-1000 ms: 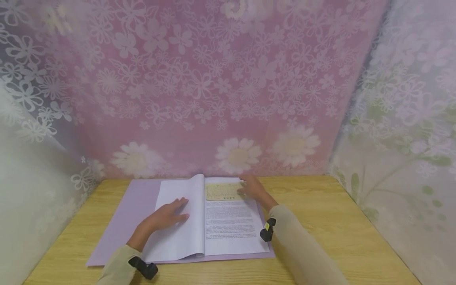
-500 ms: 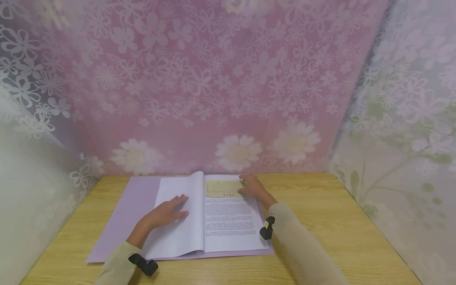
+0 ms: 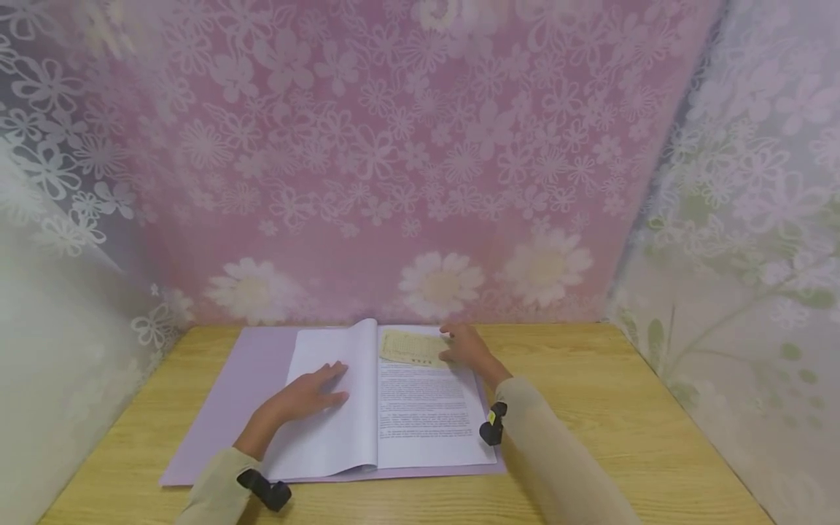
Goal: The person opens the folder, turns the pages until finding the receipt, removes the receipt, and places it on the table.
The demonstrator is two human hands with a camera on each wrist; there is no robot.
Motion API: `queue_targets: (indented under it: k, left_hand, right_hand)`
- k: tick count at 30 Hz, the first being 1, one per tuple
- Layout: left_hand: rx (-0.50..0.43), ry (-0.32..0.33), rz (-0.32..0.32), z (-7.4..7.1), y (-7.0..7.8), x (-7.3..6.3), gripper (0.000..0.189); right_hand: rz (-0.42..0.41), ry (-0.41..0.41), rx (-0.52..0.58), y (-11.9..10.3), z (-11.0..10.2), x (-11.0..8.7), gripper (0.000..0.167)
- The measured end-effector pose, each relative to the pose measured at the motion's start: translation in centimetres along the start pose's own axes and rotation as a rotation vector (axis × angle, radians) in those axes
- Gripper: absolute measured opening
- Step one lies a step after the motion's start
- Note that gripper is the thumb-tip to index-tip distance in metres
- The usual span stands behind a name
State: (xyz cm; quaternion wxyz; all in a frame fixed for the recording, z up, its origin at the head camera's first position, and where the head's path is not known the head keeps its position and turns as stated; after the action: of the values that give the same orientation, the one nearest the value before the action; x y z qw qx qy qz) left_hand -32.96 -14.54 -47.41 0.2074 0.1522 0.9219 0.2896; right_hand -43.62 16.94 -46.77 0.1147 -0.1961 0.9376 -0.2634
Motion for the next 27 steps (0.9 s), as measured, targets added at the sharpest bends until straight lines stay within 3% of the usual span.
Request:
queue_targets:
  k: [15, 23, 27]
  left_hand:
    - [0.015, 0.003, 0.008, 0.2, -0.2, 0.3, 0.065]
    - [0.005, 0.003, 0.019, 0.2, -0.1, 0.1, 0.066]
    - [0.013, 0.005, 0.023, 0.2, -0.1, 0.1, 0.065]
  right_hand:
    - [-0.028, 0.021, 0.059, 0.9, -0.2, 0.4, 0.075]
    - [-0.117, 0.039, 0.082, -0.1, -0.6, 0.1, 0.072]
    - [-0.121, 0.014, 0.118, -1.1, -1.3, -0.1, 0.070]
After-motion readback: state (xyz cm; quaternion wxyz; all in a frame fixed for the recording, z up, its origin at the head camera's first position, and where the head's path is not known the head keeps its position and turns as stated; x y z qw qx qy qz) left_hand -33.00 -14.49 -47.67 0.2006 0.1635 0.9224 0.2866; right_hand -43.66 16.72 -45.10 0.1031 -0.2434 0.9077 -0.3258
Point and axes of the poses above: each hand's wrist, its own x-axis towards the middle knuckle, its own z-axis out of the palm, y = z × x, the point moved 4 cm from there along x, towards the middle knuckle, and after that the axes turned 14 degrees about -y, right-handed, at the moved point
